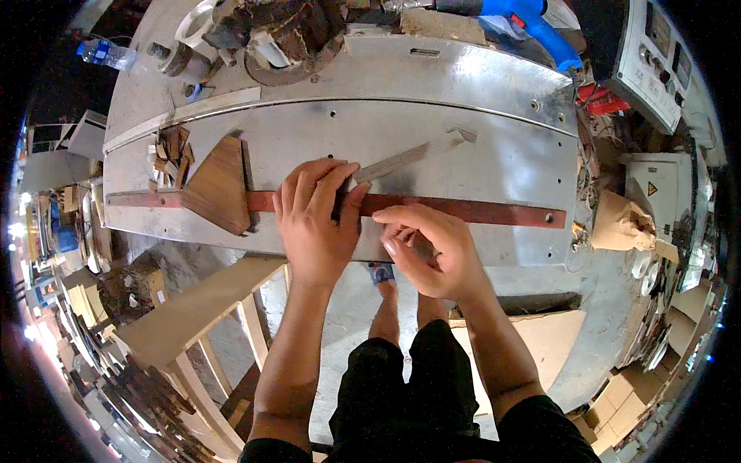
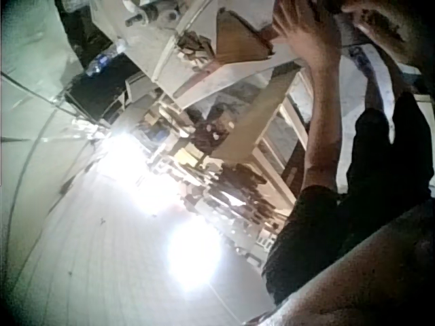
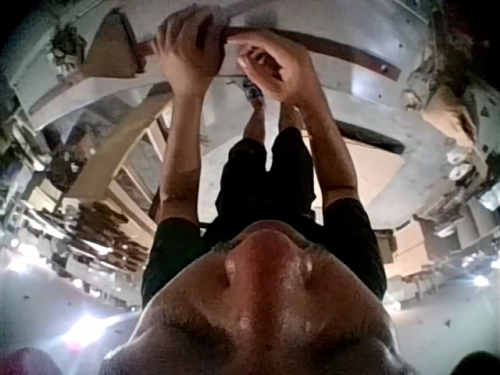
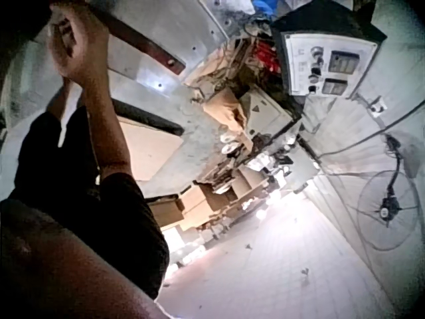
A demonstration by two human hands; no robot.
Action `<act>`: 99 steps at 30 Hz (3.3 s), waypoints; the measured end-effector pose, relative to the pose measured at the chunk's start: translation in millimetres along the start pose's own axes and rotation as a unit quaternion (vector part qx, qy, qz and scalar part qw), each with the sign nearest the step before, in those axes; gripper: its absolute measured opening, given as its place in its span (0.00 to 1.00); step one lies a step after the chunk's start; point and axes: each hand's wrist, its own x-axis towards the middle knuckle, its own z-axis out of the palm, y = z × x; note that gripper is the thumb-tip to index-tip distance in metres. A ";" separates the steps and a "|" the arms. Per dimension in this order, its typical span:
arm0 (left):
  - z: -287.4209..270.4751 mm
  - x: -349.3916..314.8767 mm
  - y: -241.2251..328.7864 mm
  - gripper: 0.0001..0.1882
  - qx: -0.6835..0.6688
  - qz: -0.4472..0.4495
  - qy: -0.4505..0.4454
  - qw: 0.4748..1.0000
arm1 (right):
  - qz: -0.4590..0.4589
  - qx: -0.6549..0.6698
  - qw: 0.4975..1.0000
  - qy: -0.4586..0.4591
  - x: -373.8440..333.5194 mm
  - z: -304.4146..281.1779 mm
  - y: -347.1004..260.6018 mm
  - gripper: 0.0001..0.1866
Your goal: The person applies adhesive strips to the edges of triangular wood pieces, using a heat gun to bond the material and then pressing it by hand.
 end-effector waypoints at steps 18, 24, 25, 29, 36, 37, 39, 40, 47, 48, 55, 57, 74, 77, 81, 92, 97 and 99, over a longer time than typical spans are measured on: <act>1.9 0.8 2.3 0.15 0.013 0.017 -0.006 1.000 | 0.012 -0.005 1.000 0.009 3.2 -1.4 -1.9 0.17; -5.9 0.7 6.0 0.15 0.024 0.012 -0.035 0.999 | 0.037 -0.033 0.999 0.014 2.4 2.4 -10.3 0.16; -7.7 0.8 7.0 0.15 0.021 0.014 -0.038 0.999 | 0.033 -0.048 0.998 0.016 2.6 4.3 -11.2 0.15; -2.8 -6.5 2.7 0.15 0.013 0.022 -0.029 0.999 | -0.014 -0.135 0.990 0.046 -2.4 13.6 -1.4 0.13; 1.5 -10.7 -4.7 0.14 0.028 0.071 -0.014 0.997 | -0.079 -0.275 0.955 0.075 0.2 21.4 1.6 0.12; 1.0 -12.7 -5.9 0.15 0.018 0.071 -0.029 0.997 | -0.084 -0.263 0.958 0.083 3.2 21.5 0.0 0.13; 4.1 -8.6 -9.7 0.17 0.003 0.075 -0.047 0.996 | -0.082 -0.275 0.956 0.068 4.3 20.2 -2.1 0.14; 5.6 -7.9 -9.6 0.19 0.029 0.078 -0.071 0.994 | -0.084 -0.275 0.955 0.070 2.8 19.6 1.6 0.14; 5.9 -0.7 -1.4 0.16 0.057 0.076 -0.083 0.992 | -0.140 -0.298 0.935 0.135 2.1 1.5 -27.2 0.12; 6.4 -1.4 -1.7 0.16 0.060 0.074 -0.084 0.992 | -0.150 -0.330 0.920 0.150 2.2 -8.0 -31.2 0.12; 5.9 -0.6 -0.8 0.15 0.069 0.100 -0.074 0.990 | 0.046 -0.468 0.860 0.197 14.9 -75.0 -23.3 0.19; 7.4 -0.7 -2.4 0.15 0.079 0.097 -0.079 0.989 | 0.080 -0.480 0.857 0.169 15.0 -81.6 -16.1 0.22; 0.2 -0.7 -1.3 0.18 0.079 0.071 -0.180 0.978 | 0.099 -0.435 0.887 0.120 28.1 -76.3 -3.6 0.25; -1.6 -0.4 -0.9 0.19 0.083 0.075 -0.176 0.978 | 0.095 -0.422 0.895 0.114 41.8 -67.3 -5.0 0.25; -0.2 -2.4 0.0 0.19 0.107 0.076 -0.175 0.976 | 0.049 -0.429 0.898 0.087 63.7 -49.5 -5.2 0.24; -6.1 4.3 3.4 0.17 0.082 0.075 -0.160 0.981 | -0.054 -0.413 0.909 0.009 111.2 -30.0 0.8 0.22; -4.4 3.7 2.4 0.19 0.077 0.083 -0.151 0.982 | -0.057 -0.395 0.916 -0.032 123.6 -17.5 -2.3 0.22; -3.5 1.5 -0.3 0.21 0.081 0.086 -0.157 0.980 | -0.072 -0.389 0.918 -0.041 128.6 -9.6 2.2 0.22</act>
